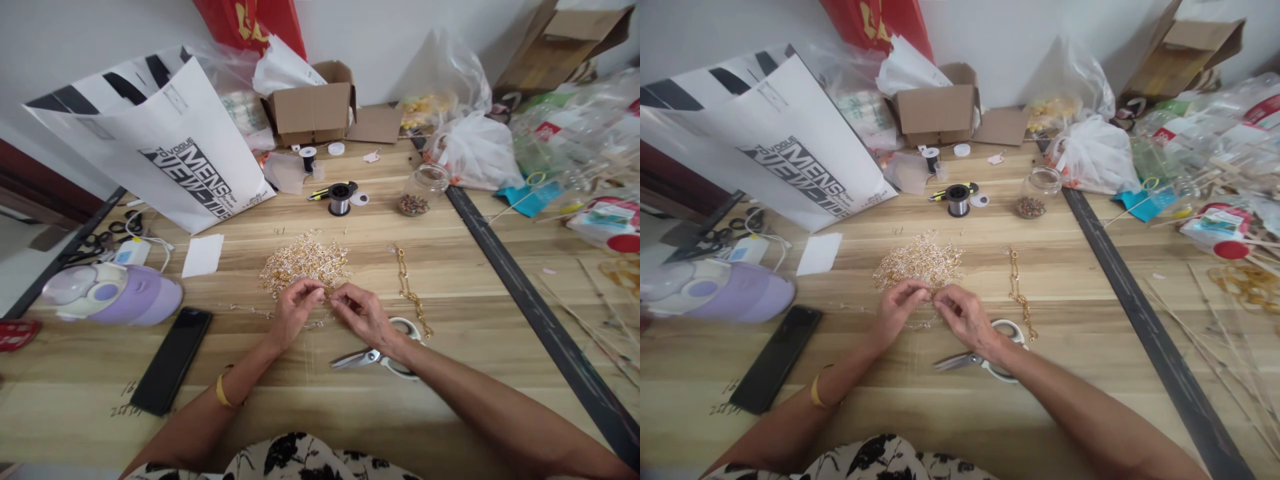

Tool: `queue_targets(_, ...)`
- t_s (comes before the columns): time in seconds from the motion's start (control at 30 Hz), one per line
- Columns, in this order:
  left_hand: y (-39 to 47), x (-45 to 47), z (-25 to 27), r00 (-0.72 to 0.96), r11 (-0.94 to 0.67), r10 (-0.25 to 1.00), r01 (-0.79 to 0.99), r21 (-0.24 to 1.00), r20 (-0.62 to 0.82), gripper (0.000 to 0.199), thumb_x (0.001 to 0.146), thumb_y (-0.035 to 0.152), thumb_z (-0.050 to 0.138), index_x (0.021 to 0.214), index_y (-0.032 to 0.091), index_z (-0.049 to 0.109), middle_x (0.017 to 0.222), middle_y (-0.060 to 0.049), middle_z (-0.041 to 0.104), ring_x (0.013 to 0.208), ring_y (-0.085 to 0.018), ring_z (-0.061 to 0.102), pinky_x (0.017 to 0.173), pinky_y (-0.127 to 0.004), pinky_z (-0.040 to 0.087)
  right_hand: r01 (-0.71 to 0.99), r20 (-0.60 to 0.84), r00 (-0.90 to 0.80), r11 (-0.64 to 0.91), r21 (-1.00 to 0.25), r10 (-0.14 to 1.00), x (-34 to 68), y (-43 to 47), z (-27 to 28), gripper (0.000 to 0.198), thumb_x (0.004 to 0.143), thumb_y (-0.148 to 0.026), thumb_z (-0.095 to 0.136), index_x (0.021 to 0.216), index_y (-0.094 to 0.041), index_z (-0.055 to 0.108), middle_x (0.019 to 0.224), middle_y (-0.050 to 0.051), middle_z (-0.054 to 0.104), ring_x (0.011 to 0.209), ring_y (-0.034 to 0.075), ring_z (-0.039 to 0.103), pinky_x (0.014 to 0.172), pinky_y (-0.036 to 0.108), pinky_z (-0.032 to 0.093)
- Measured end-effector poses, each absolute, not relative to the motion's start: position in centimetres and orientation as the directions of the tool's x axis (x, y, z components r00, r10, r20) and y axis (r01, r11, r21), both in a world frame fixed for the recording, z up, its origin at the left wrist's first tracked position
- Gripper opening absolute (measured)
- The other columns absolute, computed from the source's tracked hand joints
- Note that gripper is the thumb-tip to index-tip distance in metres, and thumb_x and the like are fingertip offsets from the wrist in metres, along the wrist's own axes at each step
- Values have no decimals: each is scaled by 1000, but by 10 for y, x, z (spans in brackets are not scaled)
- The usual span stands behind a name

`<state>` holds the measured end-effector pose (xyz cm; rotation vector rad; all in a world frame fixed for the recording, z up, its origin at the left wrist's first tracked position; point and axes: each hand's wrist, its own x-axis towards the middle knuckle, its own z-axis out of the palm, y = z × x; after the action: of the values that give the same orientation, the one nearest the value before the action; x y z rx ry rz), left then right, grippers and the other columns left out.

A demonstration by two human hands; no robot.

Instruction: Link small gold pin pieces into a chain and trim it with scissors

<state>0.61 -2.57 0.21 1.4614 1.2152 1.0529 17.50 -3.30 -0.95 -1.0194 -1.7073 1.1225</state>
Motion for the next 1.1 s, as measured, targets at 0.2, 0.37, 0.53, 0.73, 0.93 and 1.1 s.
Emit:
queue_targets(0.2, -26, 7, 2, 203, -237, 962, 300, 924, 181, 13, 78, 26, 62, 69, 16, 62, 71, -2, 62, 71, -15, 57, 70, -26, 44, 187, 213, -314, 280, -942, 925, 175, -33, -11, 12, 86, -25, 52, 80, -17, 59, 70, 1, 55, 60, 12, 48, 55, 22, 38)
queue_targets(0.37, -26, 7, 1, 217, -253, 957, 313, 916, 190, 16, 80, 26, 60, 67, 16, 58, 70, -2, 59, 69, -14, 55, 68, -26, 43, 208, 224, -306, 294, -933, 925, 175, -33, -11, 13, 86, -26, 53, 80, -17, 61, 70, 2, 56, 62, 12, 49, 56, 23, 38)
queue_targets(0.53, -25, 6, 3, 250, -236, 956, 340, 910, 154, 18, 82, 27, 57, 68, 15, 57, 69, -1, 57, 68, -14, 53, 68, -25, 41, 223, 256, -308, 331, -917, 916, 176, -32, -11, 11, 86, -24, 55, 82, -17, 62, 75, 3, 58, 66, 13, 51, 56, 23, 38)
queue_targets(0.73, -25, 5, 3, 290, -228, 949, 356, 906, 125, 20, 84, 28, 54, 68, 16, 55, 68, 0, 54, 68, -13, 50, 67, -25, 40, 218, 292, -286, 359, -908, 913, 176, -32, -11, 11, 86, -25, 55, 82, -17, 62, 74, 3, 57, 65, 13, 51, 55, 24, 38)
queue_targets(0.93, -25, 4, 1, 316, -272, 936, 365, 891, 156, 18, 85, 25, 51, 69, 15, 55, 71, -1, 56, 70, -14, 52, 68, -25, 40, 218, 299, -304, 372, -902, 904, 176, -31, -12, 12, 86, -25, 55, 82, -18, 64, 75, 3, 58, 66, 13, 52, 55, 24, 39)
queue_targets(1.1, -24, 2, 0, 313, -301, 932, 387, 872, 183, 17, 83, 22, 53, 68, 15, 54, 70, -1, 56, 69, -13, 52, 68, -25, 41, 207, 285, -289, 350, -914, 914, 175, -32, -14, 12, 83, -26, 58, 91, -19, 63, 83, 4, 59, 69, 13, 54, 52, 22, 41)
